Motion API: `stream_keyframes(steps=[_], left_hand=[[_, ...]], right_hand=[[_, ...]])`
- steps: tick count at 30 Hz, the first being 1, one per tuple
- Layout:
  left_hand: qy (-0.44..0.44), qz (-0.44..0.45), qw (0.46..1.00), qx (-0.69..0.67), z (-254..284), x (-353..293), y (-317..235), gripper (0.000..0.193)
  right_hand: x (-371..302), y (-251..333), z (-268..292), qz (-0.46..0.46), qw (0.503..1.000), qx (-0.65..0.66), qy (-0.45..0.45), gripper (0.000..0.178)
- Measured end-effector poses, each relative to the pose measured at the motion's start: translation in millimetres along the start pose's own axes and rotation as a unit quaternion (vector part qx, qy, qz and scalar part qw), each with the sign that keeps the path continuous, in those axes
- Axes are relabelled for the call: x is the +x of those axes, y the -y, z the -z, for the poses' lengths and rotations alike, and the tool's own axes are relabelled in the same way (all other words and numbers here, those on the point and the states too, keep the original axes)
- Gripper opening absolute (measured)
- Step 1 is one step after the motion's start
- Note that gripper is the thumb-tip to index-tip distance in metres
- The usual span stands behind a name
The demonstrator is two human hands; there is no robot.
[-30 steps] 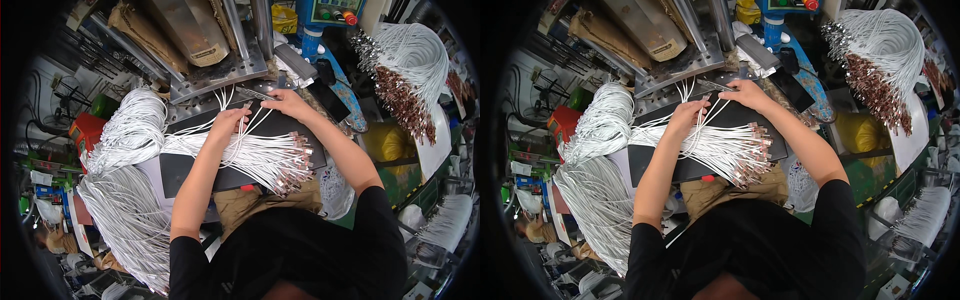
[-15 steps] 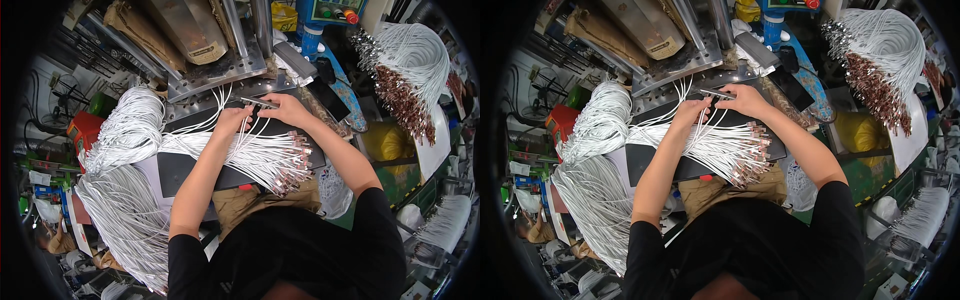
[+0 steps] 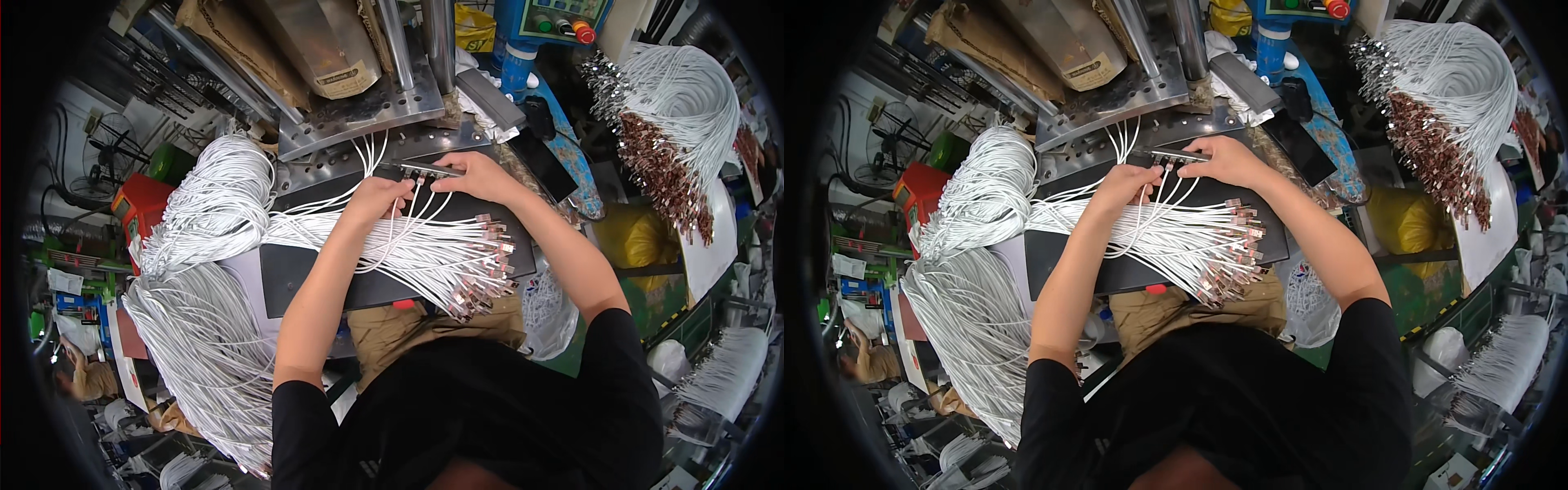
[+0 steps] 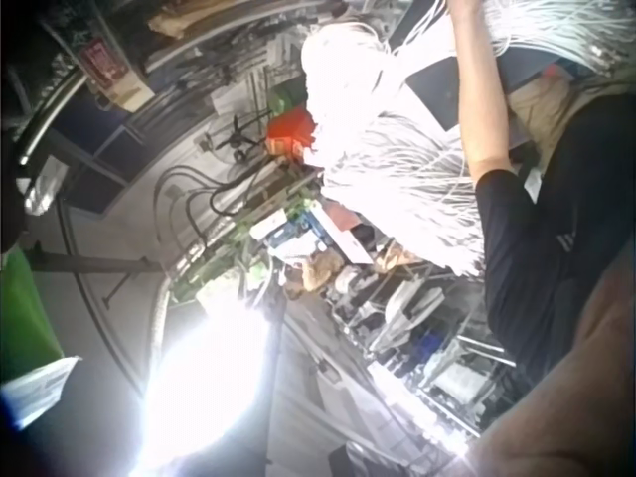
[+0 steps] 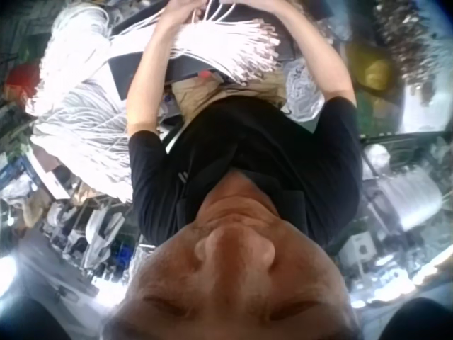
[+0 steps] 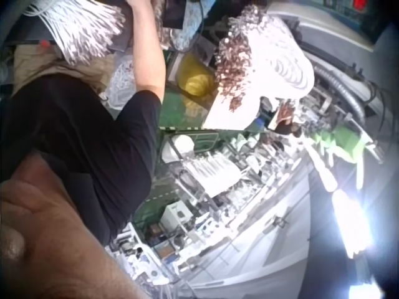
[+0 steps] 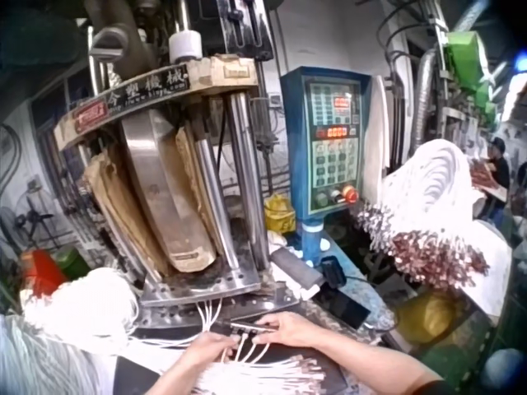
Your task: Feeding bundles of white wires into a crimping or terminal insertion machine to assemble wiring harnesses.
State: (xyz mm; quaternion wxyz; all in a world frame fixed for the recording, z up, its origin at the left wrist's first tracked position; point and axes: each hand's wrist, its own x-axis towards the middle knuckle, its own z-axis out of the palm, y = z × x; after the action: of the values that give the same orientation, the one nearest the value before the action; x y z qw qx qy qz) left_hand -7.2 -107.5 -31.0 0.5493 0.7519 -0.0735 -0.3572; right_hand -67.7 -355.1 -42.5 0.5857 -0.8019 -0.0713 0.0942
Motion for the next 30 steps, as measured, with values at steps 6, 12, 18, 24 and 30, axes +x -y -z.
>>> stream_keyframes(steps=[6, 12, 18, 24, 30], left_hand=[[-0.015, -0.015, 1.000, -0.008, -7, -5, 3, 0.041], [-0.164, -0.084, 0.909, 0.375, -11, -24, -19, 0.045], [-0.387, -0.200, 0.900, 0.030, 84, 42, 36, 0.052], [-0.053, -0.043, 0.996, -0.059, 44, 8, -19, 0.048], [-0.191, -0.125, 0.967, 0.117, 34, -21, -6, 0.039]], right_hand=[[1, -3, -2, 0.012, 1.000, -0.015, 0.002, 0.045], [1, 41, 2, -0.062, 0.966, -0.251, -0.006, 0.033], [90, 25, -17, 0.319, 0.826, -0.352, -0.302, 0.023], [225, -13, 22, 0.288, 0.756, -0.478, -0.341, 0.028], [245, -12, 17, 0.291, 0.823, -0.383, -0.303, 0.034]])
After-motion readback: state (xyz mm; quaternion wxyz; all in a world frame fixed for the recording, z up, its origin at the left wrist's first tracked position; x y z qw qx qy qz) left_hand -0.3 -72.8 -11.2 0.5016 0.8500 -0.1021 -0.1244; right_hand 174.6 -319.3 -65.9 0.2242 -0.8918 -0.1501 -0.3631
